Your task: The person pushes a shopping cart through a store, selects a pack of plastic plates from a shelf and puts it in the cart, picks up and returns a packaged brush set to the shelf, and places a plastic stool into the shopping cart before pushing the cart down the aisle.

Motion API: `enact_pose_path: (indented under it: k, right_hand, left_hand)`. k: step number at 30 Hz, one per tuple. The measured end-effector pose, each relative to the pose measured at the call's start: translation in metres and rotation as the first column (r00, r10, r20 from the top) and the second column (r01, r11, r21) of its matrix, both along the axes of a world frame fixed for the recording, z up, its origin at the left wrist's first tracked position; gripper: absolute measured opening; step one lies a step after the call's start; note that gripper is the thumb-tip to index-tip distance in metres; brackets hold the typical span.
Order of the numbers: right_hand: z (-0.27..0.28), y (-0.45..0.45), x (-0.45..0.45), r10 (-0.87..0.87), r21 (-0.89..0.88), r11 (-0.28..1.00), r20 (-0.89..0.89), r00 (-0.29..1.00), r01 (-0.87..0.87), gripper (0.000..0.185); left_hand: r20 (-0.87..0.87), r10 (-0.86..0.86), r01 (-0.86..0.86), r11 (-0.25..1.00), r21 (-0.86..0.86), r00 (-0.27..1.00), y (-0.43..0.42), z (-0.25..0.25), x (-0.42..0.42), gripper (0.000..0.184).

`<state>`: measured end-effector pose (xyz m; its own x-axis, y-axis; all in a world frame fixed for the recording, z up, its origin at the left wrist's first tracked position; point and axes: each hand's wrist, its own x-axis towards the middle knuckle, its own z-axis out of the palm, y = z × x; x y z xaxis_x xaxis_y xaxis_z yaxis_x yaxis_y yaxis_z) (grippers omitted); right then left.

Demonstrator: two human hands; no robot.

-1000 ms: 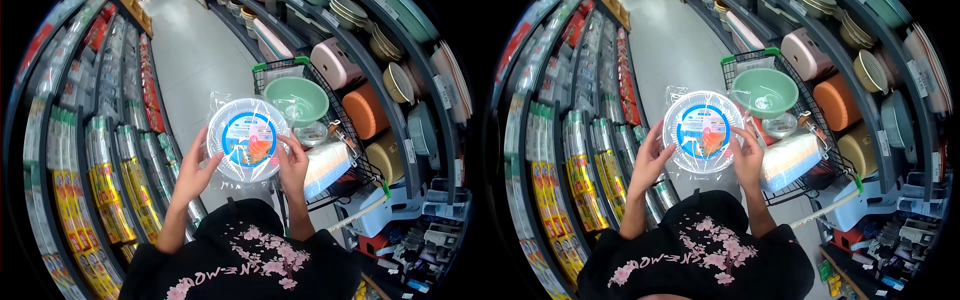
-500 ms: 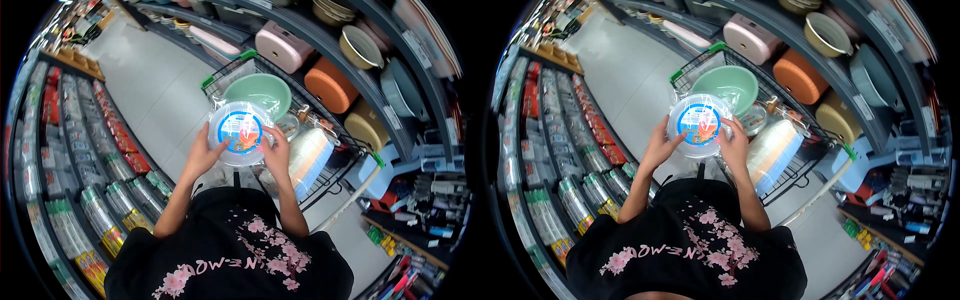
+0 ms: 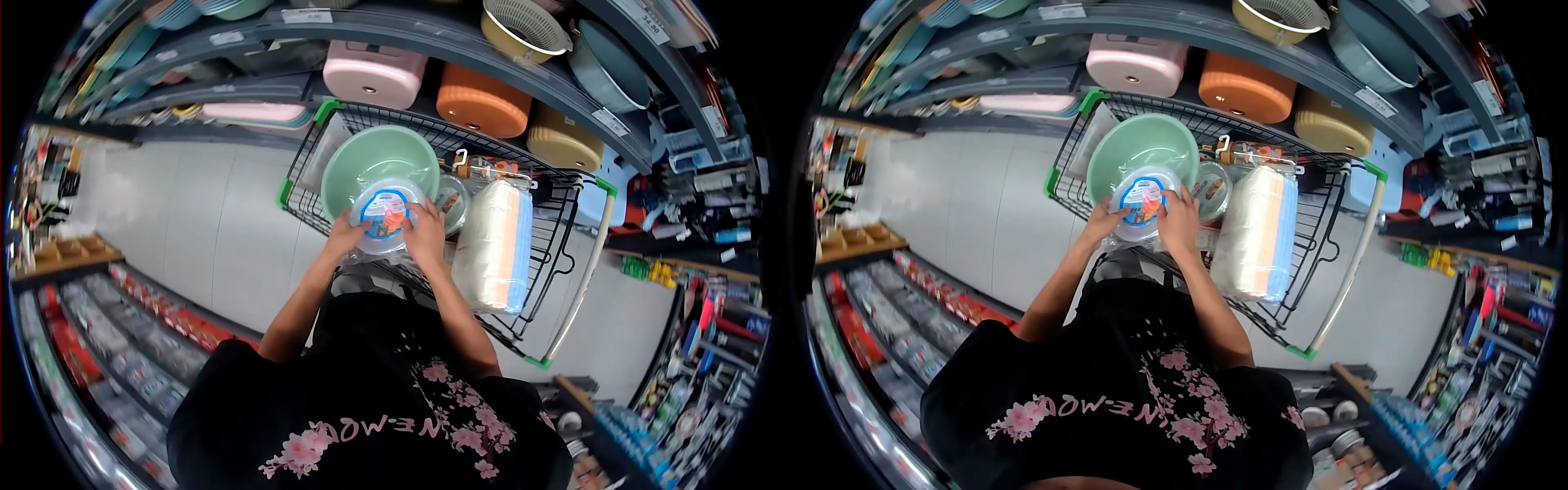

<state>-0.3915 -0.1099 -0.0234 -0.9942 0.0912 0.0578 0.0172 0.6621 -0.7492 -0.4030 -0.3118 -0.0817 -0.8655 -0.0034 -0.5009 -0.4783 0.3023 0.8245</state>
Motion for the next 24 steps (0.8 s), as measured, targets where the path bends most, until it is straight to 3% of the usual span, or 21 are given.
enact_pose_path:
  k: [3, 5, 9, 11, 14, 17, 20, 24]
  right_hand:
    - [-0.013, -0.029, -0.014, -0.122, 0.170, 0.980, 0.134, 0.983, 0.099, 0.033]
    - [-0.032, -0.046, -0.029, -0.183, 0.271, 0.953, 0.173, 0.968, 0.132, 0.034]
    - [-0.068, -0.063, -0.052, -0.259, 0.327, 0.935, 0.360, 0.896, 0.139, 0.039]
    - [-0.089, -0.066, -0.053, -0.307, 0.362, 0.917, 0.367, 0.878, 0.169, 0.040]
    - [-0.110, -0.071, -0.051, -0.342, 0.262, 0.932, 0.414, 0.844, 0.249, 0.039]
    - [-0.123, -0.076, -0.046, -0.313, 0.258, 0.941, 0.425, 0.849, 0.218, 0.037]
    - [-0.123, -0.086, -0.046, -0.293, 0.300, 0.940, 0.461, 0.838, 0.163, 0.038]
    - [-0.110, -0.102, -0.040, -0.295, 0.402, 0.912, 0.490, 0.820, 0.088, 0.049]
  left_hand:
    - [-0.014, -0.075, 0.074, 0.997, -0.024, 0.997, -0.017, -0.008, -0.038, 0.079]
    - [-0.003, -0.157, 0.157, 0.985, -0.071, 0.988, -0.033, -0.068, -0.062, 0.081]
    - [0.155, -0.280, 0.294, 0.953, -0.073, 0.947, -0.040, -0.089, -0.095, 0.090]
    - [0.208, -0.309, 0.317, 0.948, -0.008, 0.928, -0.041, -0.085, -0.104, 0.092]
    - [0.220, -0.392, 0.389, 0.919, 0.061, 0.893, -0.047, -0.096, -0.111, 0.092]
    - [0.273, -0.469, 0.431, 0.882, 0.188, 0.840, -0.047, -0.085, -0.114, 0.090]
    - [0.255, -0.554, 0.525, 0.832, 0.176, 0.792, -0.048, -0.123, -0.112, 0.090]
    - [0.219, -0.585, 0.566, 0.811, 0.149, 0.781, -0.053, -0.130, -0.104, 0.089]
